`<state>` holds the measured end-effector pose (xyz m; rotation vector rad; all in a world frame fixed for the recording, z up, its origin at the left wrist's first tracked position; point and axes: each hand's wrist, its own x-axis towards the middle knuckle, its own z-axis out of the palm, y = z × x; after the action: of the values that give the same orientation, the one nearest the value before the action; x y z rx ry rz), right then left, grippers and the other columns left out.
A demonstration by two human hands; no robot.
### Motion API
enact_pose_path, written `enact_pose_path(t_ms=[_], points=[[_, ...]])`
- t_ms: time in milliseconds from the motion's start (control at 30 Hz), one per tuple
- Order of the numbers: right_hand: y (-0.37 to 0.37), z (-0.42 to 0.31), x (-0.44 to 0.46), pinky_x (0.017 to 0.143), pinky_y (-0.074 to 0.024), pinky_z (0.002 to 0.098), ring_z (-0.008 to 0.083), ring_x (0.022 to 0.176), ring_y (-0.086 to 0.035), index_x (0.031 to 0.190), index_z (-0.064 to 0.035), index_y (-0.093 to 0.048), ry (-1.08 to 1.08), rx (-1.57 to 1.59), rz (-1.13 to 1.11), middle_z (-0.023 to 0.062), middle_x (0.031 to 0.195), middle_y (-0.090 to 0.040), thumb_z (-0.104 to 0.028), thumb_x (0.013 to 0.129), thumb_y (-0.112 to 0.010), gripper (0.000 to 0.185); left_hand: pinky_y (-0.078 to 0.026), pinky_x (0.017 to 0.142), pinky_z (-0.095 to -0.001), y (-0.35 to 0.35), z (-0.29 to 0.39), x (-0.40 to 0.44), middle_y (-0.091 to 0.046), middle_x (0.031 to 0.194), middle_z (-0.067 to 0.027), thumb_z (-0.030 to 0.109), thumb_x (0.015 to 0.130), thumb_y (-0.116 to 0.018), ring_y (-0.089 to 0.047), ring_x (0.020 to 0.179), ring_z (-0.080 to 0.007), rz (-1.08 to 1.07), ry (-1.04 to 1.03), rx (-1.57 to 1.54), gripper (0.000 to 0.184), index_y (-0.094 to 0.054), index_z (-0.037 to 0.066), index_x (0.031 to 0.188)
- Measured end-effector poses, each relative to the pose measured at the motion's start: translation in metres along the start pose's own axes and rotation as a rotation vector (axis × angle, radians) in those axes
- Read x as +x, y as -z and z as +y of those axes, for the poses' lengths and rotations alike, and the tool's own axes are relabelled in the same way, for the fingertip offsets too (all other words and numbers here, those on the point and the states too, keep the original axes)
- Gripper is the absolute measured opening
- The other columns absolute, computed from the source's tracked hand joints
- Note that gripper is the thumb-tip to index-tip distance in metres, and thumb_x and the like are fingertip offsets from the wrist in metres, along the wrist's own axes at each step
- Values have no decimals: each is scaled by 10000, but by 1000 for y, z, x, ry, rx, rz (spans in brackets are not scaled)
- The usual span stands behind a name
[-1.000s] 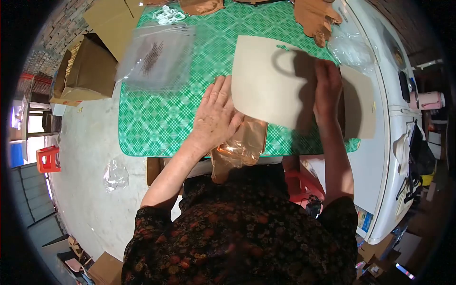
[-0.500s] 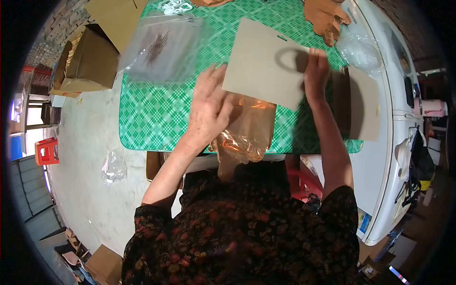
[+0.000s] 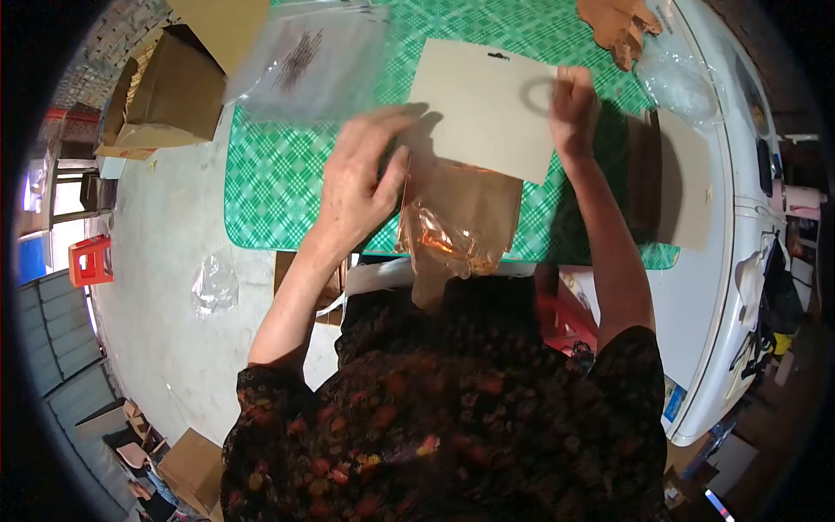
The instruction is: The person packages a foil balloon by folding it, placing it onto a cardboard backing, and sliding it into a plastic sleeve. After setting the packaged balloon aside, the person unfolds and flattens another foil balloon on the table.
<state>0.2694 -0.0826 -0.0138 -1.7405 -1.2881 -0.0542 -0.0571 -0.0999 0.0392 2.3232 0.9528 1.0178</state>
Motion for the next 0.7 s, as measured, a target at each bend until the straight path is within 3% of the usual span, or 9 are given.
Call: enact_pose_path(t_ms=[100,200,300,400,500,600,700], points=[[-4,7,-2,701,-544,527,482,802,-694,1049,-17,-573,47,-37,70,249,840,-686,-235,1063,-584,220,-516,1051,-421,-3,1,5,-633,1400,-139,-27,941,-630,-627,1240,-354,-103,-40,-66,379,-656,62,1309],[4,-1,-6,721,-554,531,481,821,-704,1133,-34,-561,-76,-63,-41,240,843,-700,-241,1051,-604,226,-528,1038,-414,-3,-2,4,-637,1400,-138,-43,940,-623,-632,1237,-349,-117,-9,-84,398,-654,71,1320],[4,-3,-9,756,-558,543,475,856,-708,1201,-45,-543,-29,-119,-79,247,939,-715,-247,1041,-617,269,-548,1035,-446,-2,-3,0,-656,1358,-150,-63,912,-624,-632,1223,-387,-113,17,-111,475,-671,116,1349],[9,-4,-11,771,-557,548,459,917,-690,1243,-51,-543,104,-180,-40,242,1047,-696,-229,1018,-648,306,-553,1029,-442,-3,-8,-6,-655,1355,-153,-42,925,-645,-634,1219,-385,-152,-1,-63,429,-689,113,1322],[13,14,-18,780,-551,531,433,955,-661,1267,-67,-548,470,-310,168,216,1097,-667,-170,980,-682,334,-551,1021,-448,-5,-7,-7,-658,1352,-147,-14,924,-679,-628,1222,-375,-180,-34,-25,389,-705,105,1293],[49,-11,-43,808,-539,498,400,961,-643,1243,-71,-583,396,-361,-6,183,1064,-655,-80,945,-691,317,-526,1041,-462,-8,-12,-8,-654,1355,-139,4,901,-709,-612,1243,-367,-195,-89,16,387,-711,92,1278],[77,-25,-82,854,-520,466,370,960,-645,1186,-48,-624,471,-234,-94,167,1065,-657,-20,930,-668,262,-505,1063,-473,-10,-14,-8,-649,1357,-133,16,888,-727,-606,1253,-366,-217,-151,62,378,-717,83,1260]])
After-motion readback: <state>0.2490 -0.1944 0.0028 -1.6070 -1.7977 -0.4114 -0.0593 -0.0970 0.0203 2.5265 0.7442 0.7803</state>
